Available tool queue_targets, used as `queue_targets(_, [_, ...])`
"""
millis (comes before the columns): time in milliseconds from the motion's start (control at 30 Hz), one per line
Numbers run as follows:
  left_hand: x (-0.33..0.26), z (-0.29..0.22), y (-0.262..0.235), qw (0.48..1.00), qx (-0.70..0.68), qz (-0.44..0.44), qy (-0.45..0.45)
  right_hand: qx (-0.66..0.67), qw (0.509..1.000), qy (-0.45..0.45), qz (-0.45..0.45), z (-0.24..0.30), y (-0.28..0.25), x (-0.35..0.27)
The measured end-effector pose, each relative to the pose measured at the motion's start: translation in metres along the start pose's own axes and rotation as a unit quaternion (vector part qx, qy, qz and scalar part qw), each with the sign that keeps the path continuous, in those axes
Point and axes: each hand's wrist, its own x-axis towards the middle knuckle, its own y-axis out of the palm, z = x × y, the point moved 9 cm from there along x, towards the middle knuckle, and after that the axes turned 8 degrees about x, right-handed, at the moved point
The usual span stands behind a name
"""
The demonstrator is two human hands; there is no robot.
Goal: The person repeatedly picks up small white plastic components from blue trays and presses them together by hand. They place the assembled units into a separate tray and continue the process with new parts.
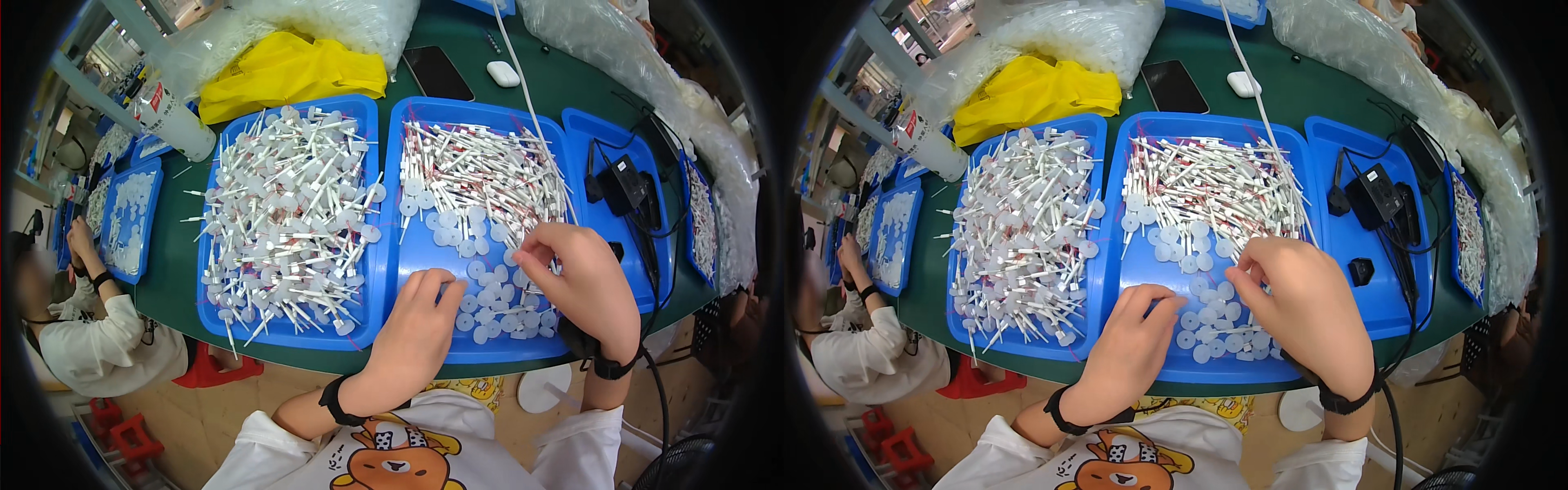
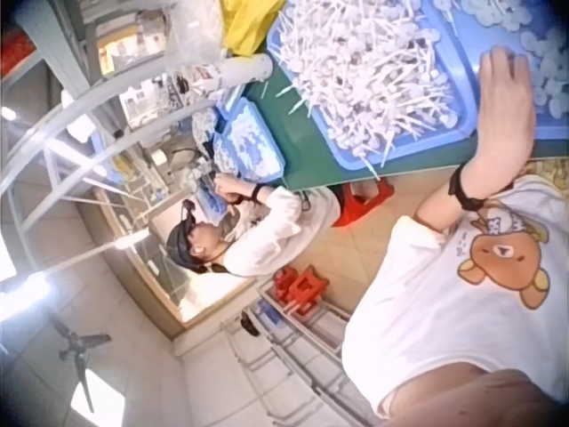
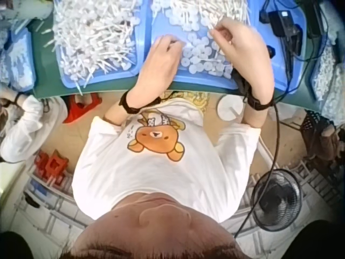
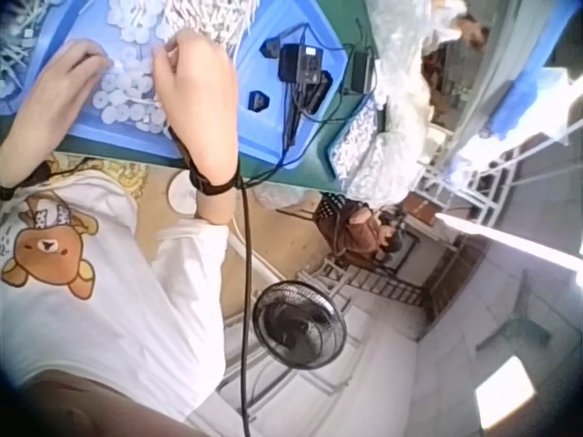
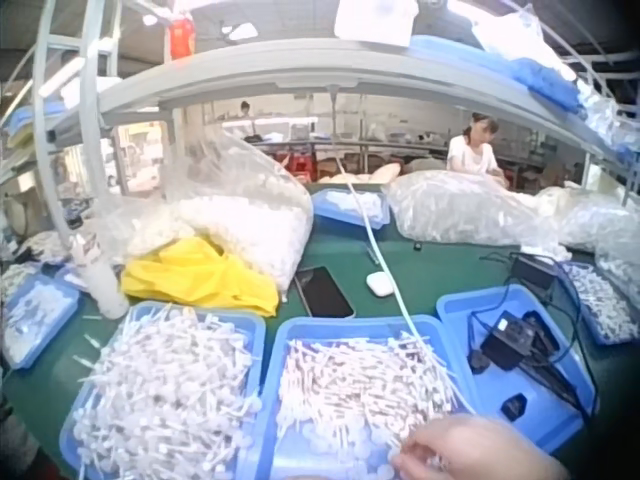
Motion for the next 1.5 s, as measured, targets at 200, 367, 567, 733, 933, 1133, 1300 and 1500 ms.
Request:
queue_targets(200, [-0.001,0.003,-0.004,0.999,-0.042,-0.004,-0.017,-0.105,0.994,-0.019,-0.014,-0.008,0.011,0.048])
queue_targets(367, [-0.005,0.007,-0.01,0.994,-0.097,-0.045,0.0,-0.165,0.986,-0.01,-0.008,-0.021,0.034,0.079])
queue_targets(567, [-0.003,0.026,-0.022,0.946,-0.316,-0.025,-0.062,-0.067,0.994,-0.07,-0.058,-0.017,0.028,0.072])
queue_targets(733, [-0.005,0.033,-0.024,0.889,-0.453,-0.01,-0.067,0.032,0.989,-0.091,-0.112,0.022,0.008,0.027])
queue_targets(933, [-0.005,0.037,-0.019,0.828,-0.557,-0.01,-0.071,0.077,0.992,-0.068,-0.069,0.048,0.017,-0.032])
queue_targets(1133, [-0.007,0.035,-0.018,0.79,-0.61,0.017,-0.059,0.099,0.984,-0.143,0.027,0.06,0.039,-0.053])
queue_targets(1300, [-0.006,0.035,-0.019,0.782,-0.62,0.033,-0.047,0.064,0.985,-0.161,0.01,0.06,0.041,-0.055])
queue_targets(1500, [-0.008,0.035,-0.019,0.786,-0.616,0.028,-0.043,0.027,0.984,-0.178,0.001,0.059,0.041,-0.058])
